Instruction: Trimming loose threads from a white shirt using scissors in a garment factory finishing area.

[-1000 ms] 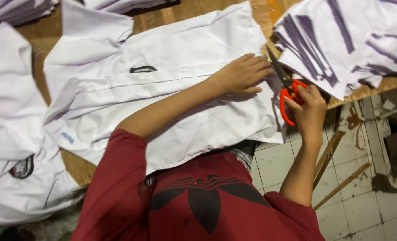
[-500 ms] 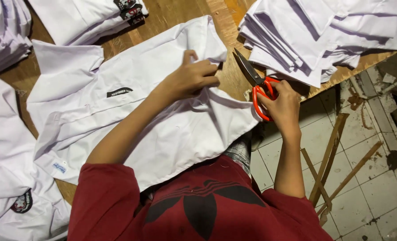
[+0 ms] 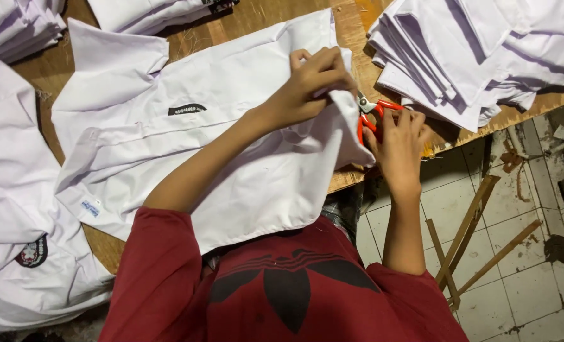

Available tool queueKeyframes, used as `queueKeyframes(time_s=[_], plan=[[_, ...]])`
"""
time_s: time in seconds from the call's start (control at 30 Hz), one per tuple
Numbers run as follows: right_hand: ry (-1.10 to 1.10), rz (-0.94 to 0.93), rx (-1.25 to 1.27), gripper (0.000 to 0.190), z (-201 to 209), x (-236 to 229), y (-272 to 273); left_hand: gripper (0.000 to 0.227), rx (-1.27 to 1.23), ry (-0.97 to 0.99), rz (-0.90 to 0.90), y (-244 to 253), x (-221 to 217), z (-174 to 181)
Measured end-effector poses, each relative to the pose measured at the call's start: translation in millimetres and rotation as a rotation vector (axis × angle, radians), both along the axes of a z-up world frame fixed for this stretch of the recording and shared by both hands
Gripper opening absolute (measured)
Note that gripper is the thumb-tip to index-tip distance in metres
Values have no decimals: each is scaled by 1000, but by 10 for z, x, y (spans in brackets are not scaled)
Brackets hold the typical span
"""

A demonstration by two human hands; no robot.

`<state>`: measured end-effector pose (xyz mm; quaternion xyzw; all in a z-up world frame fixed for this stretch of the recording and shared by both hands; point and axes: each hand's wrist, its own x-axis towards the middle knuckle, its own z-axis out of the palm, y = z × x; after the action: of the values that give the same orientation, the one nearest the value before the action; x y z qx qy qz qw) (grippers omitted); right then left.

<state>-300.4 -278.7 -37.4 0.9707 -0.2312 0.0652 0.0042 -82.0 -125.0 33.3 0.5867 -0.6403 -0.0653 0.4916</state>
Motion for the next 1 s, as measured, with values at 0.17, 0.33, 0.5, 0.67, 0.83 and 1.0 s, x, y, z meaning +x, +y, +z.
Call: queueKeyframes(time_s=[0.17, 0.33, 0.5, 0.67, 0.83, 1.0], plan=[[-229, 26, 399, 45, 333, 59, 122, 32, 35, -77, -27, -171, -17, -394], [-329, 63, 1043, 68, 180, 44, 227, 32, 112, -184, -64, 111, -1, -300], [-268, -422, 894, 15, 480, 56, 172, 30, 255, -229, 165, 1009, 161, -77], [-272, -235, 629, 30, 509, 73, 37, 46, 438, -157, 340, 1799, 128, -195], [-224, 95, 291, 55, 438, 299, 94, 38, 560, -327, 485, 2212, 24, -403], [-114, 717, -40, 69, 655, 733, 646, 59, 514, -385, 655, 2632, 112, -590]])
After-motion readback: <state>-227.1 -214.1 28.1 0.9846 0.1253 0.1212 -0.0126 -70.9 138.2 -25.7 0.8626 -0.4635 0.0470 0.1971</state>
